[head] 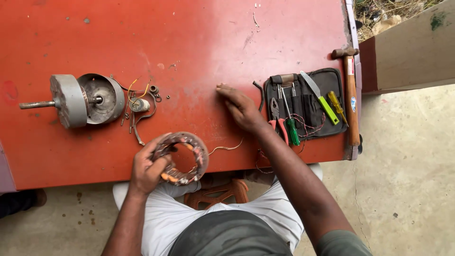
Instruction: The recorder is inspecting and repairing an electric motor stator and its associated wiring.
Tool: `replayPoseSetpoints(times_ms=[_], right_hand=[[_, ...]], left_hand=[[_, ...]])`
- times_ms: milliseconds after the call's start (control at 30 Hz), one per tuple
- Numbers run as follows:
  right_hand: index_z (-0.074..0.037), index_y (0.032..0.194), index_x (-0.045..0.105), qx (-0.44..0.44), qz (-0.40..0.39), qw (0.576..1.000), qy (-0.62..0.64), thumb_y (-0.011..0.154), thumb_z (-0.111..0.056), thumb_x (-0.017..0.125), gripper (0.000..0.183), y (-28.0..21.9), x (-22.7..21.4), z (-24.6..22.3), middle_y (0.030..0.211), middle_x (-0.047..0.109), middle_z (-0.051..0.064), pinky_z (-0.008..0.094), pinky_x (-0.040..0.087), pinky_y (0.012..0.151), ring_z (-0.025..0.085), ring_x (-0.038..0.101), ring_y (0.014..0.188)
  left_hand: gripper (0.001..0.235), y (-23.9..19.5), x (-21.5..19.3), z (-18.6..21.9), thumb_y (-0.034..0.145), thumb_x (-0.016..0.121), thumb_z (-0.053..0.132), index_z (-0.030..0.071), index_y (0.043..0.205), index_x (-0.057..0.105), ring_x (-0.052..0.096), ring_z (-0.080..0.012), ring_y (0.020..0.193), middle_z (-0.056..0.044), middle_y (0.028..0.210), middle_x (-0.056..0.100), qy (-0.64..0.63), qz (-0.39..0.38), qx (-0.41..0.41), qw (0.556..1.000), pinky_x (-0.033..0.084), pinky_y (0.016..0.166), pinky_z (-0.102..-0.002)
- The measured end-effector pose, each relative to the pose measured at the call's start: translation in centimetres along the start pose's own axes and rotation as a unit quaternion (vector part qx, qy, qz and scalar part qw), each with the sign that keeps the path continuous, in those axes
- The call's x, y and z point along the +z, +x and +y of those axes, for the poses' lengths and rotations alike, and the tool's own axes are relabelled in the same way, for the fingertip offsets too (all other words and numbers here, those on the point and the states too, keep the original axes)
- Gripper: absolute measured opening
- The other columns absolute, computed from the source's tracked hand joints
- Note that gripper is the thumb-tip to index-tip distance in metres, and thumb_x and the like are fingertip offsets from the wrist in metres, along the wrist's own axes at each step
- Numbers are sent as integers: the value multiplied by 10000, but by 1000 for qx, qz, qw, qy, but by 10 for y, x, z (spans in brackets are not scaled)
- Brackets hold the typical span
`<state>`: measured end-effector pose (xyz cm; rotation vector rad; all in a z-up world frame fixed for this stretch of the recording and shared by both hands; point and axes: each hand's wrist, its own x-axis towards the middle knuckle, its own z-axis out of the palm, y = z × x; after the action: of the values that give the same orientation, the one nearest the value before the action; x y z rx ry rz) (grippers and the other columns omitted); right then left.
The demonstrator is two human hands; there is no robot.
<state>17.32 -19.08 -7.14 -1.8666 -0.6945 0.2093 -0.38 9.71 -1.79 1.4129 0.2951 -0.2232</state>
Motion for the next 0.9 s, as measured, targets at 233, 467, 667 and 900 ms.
replayPoseSetpoints(times_ms=[233, 467, 667, 900], right_hand=[[-99, 1388, 622, -60, -144, 986, -65, 838, 74, 551, 580, -38, 47, -33, 1470, 607, 129, 505, 269, 1289, 309, 506, 1441], [-123, 1319, 670, -85, -206, 974, 24, 834, 51, 570, 525, -97, 45, -44, 1380, 673, 110, 502, 311, 1294, 294, 592, 1380], [-39, 1348, 617, -134, 52, 989, -33, 804, 129, 422, 602, -57, 22, -11, 1407, 642, 175, 472, 286, 1298, 356, 568, 1405], [-66, 1278, 670, -94, -47, 994, 12, 818, 124, 478, 533, -117, 70, -41, 1355, 684, 142, 476, 323, 1271, 323, 608, 1356]], left_hand=[[528, -29, -6, 18, 882, 526, -7, -87, 1402, 568, 685, -142, 931, -150, 1147, 706, 18, 58, 59, 996, 571, 807, -285], [538, -32, 6, 24, 867, 528, 9, -80, 1397, 556, 698, -154, 902, -142, 1111, 703, 24, 97, 56, 993, 603, 760, -313], [499, -69, 14, 30, 905, 528, 27, -78, 1390, 578, 663, -151, 783, -142, 1061, 700, 13, 104, 61, 993, 577, 708, -303], [487, -87, 3, 24, 890, 518, 18, -74, 1361, 597, 657, -125, 764, -125, 1061, 706, 1, 139, 88, 986, 573, 696, -286]])
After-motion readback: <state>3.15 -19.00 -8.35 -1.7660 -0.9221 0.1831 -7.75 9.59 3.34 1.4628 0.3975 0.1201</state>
